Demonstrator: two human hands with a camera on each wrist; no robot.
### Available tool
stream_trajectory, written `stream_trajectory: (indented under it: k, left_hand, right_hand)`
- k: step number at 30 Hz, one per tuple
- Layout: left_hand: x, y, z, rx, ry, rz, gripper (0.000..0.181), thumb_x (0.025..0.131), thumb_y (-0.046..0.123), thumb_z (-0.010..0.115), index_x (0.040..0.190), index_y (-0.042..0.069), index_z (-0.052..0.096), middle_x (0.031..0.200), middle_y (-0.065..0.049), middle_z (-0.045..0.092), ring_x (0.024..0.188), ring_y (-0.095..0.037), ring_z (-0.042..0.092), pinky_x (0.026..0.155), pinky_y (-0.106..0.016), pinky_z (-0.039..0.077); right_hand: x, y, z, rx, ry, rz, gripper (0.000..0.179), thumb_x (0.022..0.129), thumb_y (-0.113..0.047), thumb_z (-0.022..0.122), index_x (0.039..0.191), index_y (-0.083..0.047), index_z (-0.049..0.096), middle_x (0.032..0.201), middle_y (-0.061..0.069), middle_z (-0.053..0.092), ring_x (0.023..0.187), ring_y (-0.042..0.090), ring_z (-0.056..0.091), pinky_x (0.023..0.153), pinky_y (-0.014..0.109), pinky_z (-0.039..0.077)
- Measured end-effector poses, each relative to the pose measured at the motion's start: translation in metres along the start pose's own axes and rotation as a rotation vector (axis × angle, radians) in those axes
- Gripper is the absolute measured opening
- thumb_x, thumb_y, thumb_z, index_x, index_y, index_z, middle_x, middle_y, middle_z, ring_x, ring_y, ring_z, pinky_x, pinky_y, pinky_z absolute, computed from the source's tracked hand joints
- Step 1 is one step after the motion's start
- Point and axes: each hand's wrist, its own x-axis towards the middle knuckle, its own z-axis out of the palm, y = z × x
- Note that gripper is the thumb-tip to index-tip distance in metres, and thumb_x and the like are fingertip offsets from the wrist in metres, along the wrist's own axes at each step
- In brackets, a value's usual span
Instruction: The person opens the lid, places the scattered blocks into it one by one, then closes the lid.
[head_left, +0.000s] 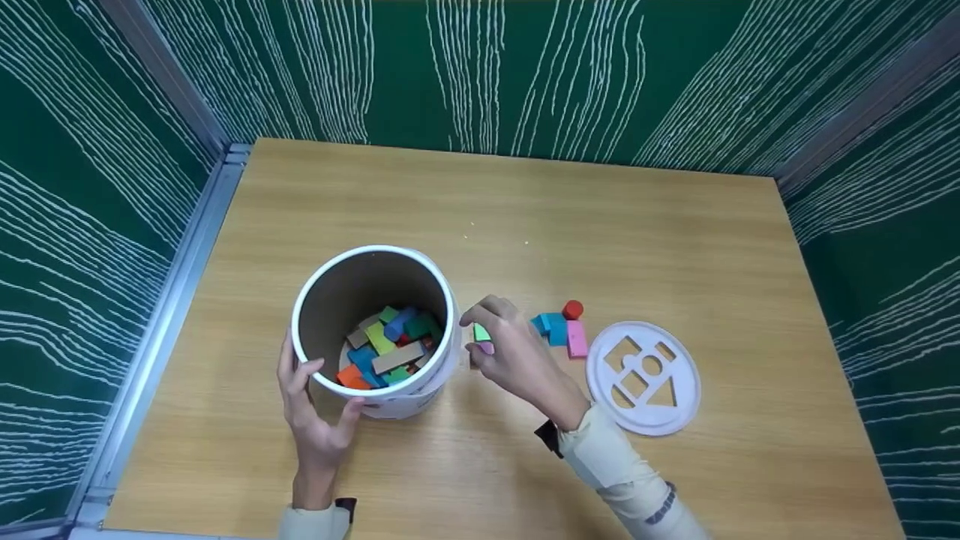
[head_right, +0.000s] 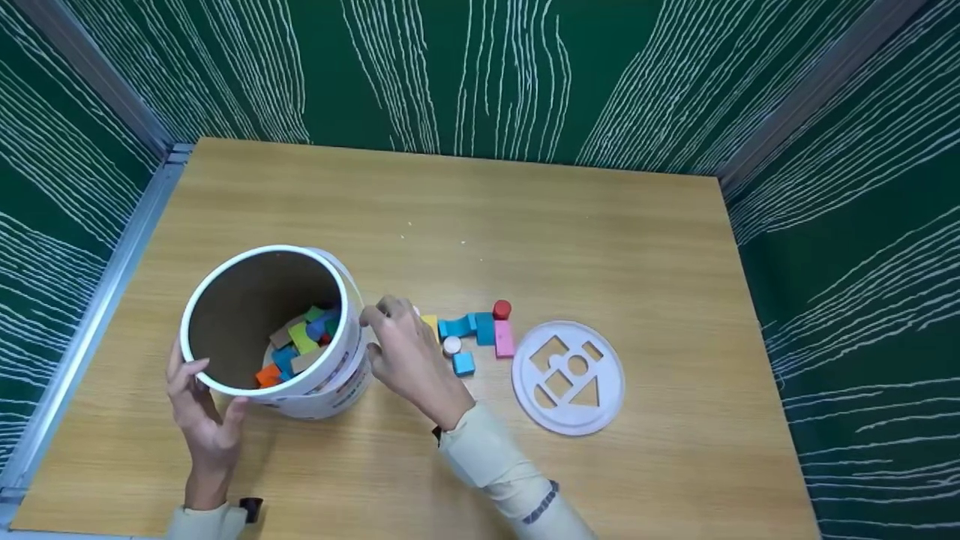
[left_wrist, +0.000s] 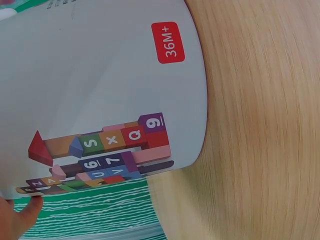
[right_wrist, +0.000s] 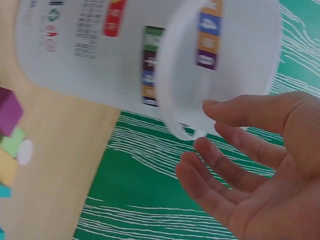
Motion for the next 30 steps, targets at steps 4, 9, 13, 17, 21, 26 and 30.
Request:
stream_trajectory:
  k: [4,9,13,17,21,26,30]
  left_hand:
    - [0.0,0.0,0.0,0.0,-0.001,0.003,0.066,0.084,0.047,0.064,0.109,-0.01,0.043,0.136,-0.041,0.027,0.13,-0.037,0.031,0.107,-0.035,0.035]
    - [0.0,-0.001,0.0,0.019,-0.003,0.009,0.066,0.084,0.048,0.063,0.109,-0.009,0.043,0.135,-0.041,0.028,0.13,-0.036,0.031,0.107,-0.035,0.034]
    - [0.0,-0.001,0.0,0.024,0.0,0.013,0.066,0.084,0.049,0.063,0.109,-0.009,0.043,0.135,-0.042,0.028,0.13,-0.037,0.032,0.108,-0.035,0.033]
    - [0.0,-0.001,-0.001,0.037,-0.001,0.005,0.066,0.085,0.049,0.063,0.109,-0.01,0.043,0.136,-0.042,0.028,0.131,-0.036,0.031,0.108,-0.035,0.033]
    - [0.0,0.0,-0.002,0.055,-0.012,-0.002,0.066,0.085,0.048,0.063,0.109,-0.01,0.043,0.136,-0.042,0.028,0.132,-0.035,0.031,0.108,-0.035,0.033]
    - [0.0,-0.003,-0.002,0.046,-0.007,0.016,0.065,0.084,0.049,0.063,0.108,-0.009,0.043,0.134,-0.042,0.029,0.131,-0.035,0.032,0.107,-0.034,0.034]
    - [0.001,-0.005,-0.001,0.043,0.008,0.038,0.065,0.084,0.05,0.063,0.108,-0.008,0.044,0.132,-0.043,0.03,0.13,-0.036,0.033,0.107,-0.036,0.035]
  right_hand:
    - [-0.002,0.008,0.011,-0.016,-0.077,0.054,0.03,0.074,-0.003,0.076,0.102,-0.008,0.068,0.103,0.007,0.06,0.091,0.02,0.056,0.074,0.028,0.055]
    - [-0.003,0.018,0.022,-0.019,-0.121,0.129,0.028,0.076,-0.004,0.076,0.102,-0.009,0.068,0.108,0.009,0.059,0.093,0.021,0.056,0.077,0.031,0.055]
    - [-0.005,0.025,0.03,-0.03,-0.119,0.132,0.028,0.075,-0.003,0.076,0.101,-0.007,0.069,0.107,0.01,0.06,0.091,0.023,0.055,0.078,0.033,0.055]
    - [-0.005,0.03,0.039,-0.027,-0.121,0.121,0.029,0.073,-0.001,0.075,0.101,-0.007,0.07,0.104,0.011,0.06,0.085,0.023,0.055,0.073,0.032,0.055]
    - [-0.005,0.034,0.047,-0.022,-0.138,0.148,0.032,0.072,0.0,0.076,0.102,-0.009,0.07,0.101,0.01,0.059,0.083,0.021,0.053,0.071,0.031,0.056]
    - [-0.006,0.04,0.053,-0.035,-0.119,0.141,0.028,0.07,0.0,0.074,0.097,-0.006,0.069,0.095,0.009,0.057,0.08,0.022,0.052,0.064,0.031,0.054]
    - [-0.006,0.046,0.057,-0.02,-0.127,0.157,0.028,0.07,0.0,0.075,0.097,-0.003,0.069,0.093,0.009,0.057,0.078,0.021,0.052,0.062,0.028,0.052]
